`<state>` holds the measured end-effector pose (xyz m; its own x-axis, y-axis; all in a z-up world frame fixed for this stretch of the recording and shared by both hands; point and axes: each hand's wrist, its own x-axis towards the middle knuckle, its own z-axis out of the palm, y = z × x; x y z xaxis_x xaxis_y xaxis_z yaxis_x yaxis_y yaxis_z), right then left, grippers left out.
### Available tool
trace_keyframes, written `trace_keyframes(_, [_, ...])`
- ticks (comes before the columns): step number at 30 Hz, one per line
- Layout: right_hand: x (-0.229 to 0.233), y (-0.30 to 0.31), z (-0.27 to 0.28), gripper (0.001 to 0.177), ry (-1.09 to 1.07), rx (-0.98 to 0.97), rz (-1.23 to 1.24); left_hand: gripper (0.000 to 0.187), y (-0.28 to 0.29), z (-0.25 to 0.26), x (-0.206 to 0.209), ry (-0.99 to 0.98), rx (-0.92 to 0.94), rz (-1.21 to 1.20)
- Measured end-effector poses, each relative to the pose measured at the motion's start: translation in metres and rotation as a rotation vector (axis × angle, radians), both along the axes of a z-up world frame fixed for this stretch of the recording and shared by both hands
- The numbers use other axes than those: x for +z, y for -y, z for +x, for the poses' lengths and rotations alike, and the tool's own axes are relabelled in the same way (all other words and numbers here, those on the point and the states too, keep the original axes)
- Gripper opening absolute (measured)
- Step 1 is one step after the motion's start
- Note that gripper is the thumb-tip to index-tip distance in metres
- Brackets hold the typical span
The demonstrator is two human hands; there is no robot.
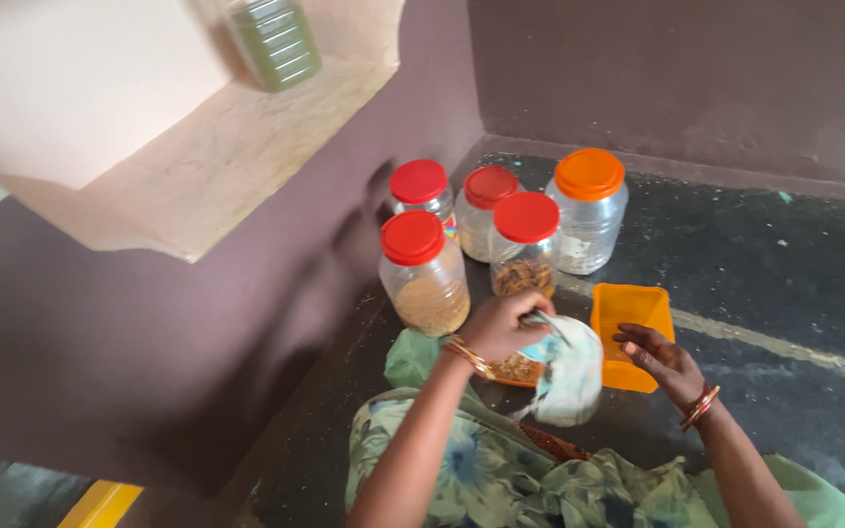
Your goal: The person transfers shredded grain from one orange plastic container to another while sitting on the floor. They then wipe the inside of the empty container with a cloth.
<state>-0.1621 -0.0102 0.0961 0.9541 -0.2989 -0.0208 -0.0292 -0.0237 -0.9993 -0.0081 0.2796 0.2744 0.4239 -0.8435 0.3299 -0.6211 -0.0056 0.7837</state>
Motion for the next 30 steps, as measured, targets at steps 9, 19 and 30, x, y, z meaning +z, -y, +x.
trace_keyframes(9, [-0.015,0.015,-0.017,0.047,-0.148,0.032,0.274,0.023,0.053,-0.017,-0.031,-0.087,0.061,-0.073])
trace_keyframes(19, [0.033,0.060,-0.049,0.006,0.541,-0.615,0.486,0.025,0.048,-0.014,-0.114,0.075,0.068,0.232])
trace_keyframes(30, [0.011,0.089,-0.058,0.021,0.220,-1.256,-0.600,0.079,0.177,-0.092,-0.190,0.441,0.163,0.197])
